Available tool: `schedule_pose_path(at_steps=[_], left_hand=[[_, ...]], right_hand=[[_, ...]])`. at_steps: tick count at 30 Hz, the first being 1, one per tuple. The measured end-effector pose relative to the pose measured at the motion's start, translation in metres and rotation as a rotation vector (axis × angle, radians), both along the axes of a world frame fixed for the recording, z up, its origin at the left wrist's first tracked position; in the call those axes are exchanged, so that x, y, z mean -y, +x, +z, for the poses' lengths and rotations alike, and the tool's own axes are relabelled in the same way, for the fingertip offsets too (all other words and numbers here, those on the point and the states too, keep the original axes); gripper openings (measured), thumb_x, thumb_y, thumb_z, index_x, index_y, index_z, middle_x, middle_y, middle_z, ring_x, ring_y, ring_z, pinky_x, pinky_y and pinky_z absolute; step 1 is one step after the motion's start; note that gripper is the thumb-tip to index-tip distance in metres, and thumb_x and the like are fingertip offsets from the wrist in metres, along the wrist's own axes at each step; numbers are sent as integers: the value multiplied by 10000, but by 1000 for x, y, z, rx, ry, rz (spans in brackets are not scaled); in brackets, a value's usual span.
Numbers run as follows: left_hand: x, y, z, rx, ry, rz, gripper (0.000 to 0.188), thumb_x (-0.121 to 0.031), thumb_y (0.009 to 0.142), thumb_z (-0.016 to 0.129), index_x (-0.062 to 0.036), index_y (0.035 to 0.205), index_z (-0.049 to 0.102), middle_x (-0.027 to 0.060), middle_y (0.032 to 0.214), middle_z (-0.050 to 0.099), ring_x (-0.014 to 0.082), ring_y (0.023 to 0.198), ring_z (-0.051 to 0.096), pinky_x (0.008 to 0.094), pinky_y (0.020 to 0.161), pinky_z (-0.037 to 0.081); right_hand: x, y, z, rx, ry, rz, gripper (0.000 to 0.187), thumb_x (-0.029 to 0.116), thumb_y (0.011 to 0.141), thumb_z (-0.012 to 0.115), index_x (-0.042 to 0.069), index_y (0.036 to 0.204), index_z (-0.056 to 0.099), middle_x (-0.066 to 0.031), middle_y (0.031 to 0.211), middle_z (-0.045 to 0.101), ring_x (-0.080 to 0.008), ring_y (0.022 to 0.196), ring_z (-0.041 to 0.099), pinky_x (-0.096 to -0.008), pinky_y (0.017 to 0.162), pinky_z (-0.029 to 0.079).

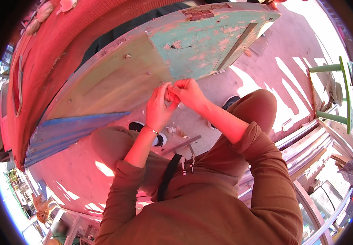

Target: The person removes garlic bulbs from a plastic bag, places them on a red table, then sits on the ground and peels the garlic cloves by hand, separating the skins and accumulating peeled cloves on the table.

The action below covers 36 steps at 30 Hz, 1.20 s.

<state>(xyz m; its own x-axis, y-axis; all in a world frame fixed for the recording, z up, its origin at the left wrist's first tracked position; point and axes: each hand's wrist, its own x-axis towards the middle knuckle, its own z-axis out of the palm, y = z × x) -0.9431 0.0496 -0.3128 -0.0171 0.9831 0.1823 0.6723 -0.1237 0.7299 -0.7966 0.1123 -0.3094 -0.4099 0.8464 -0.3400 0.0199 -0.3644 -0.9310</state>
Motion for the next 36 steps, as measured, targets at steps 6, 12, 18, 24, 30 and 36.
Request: schedule_pose_path(at_steps=[6, 12, 18, 24, 30, 36], left_hand=[[-7, -15, -15, 476, -87, 21, 556, 22, 796, 755, -21, 1319, 572, 79, 1058, 647, 136, 856, 641, 311, 798, 565], [-7, -19, -19, 564, -84, -41, 616, 44, 867, 732, -41, 1440, 524, 29, 1129, 632, 64, 909, 582, 233, 795, 526], [-6, -18, -10, 488, -84, -62, 663, -14, 873, 782, -33, 1470, 495, 46, 1185, 640, 95, 987, 617, 266, 849, 545], [-2, -21, -4, 710, -209, -123, 615, -40, 901, 765, 15, 1446, 486, 79, 1228, 623, 124, 1056, 616, 288, 914, 542], [-1, -20, -4, 681, -159, -142, 539, -20, 901, 751, 22, 1382, 513, 69, 1228, 616, 122, 1101, 594, 293, 963, 511], [2, -14, -2, 618, -173, -83, 521, 25, 883, 722, 18, 1367, 526, 68, 1227, 625, 120, 1118, 588, 290, 982, 498]], right_hand=[[-7, 6, 2, 61, 183, -29, 237, 183, 1012, 611, 4, 858, 626, -31, 684, 616, -80, 580, 542, -255, 506, 418], [-5, 4, 3, 26, 141, 57, 253, 199, 984, 672, -38, 994, 584, -94, 710, 657, -129, 574, 626, -283, 478, 487], [-1, 4, 8, 80, 144, 129, 303, 253, 995, 677, -30, 961, 575, -104, 720, 673, -124, 573, 625, -283, 487, 477], [2, 5, 15, 112, 315, 181, 319, 279, 1008, 645, -26, 965, 562, -117, 690, 654, -161, 573, 632, -318, 524, 475], [10, -2, -4, 305, 809, 115, 298, 255, 982, 626, -22, 959, 520, -220, 693, 638, -381, 621, 652, -454, 574, 497], [15, -7, -12, 492, 842, 108, 282, 246, 970, 612, -10, 963, 493, -254, 707, 643, -451, 681, 650, -527, 590, 500]])
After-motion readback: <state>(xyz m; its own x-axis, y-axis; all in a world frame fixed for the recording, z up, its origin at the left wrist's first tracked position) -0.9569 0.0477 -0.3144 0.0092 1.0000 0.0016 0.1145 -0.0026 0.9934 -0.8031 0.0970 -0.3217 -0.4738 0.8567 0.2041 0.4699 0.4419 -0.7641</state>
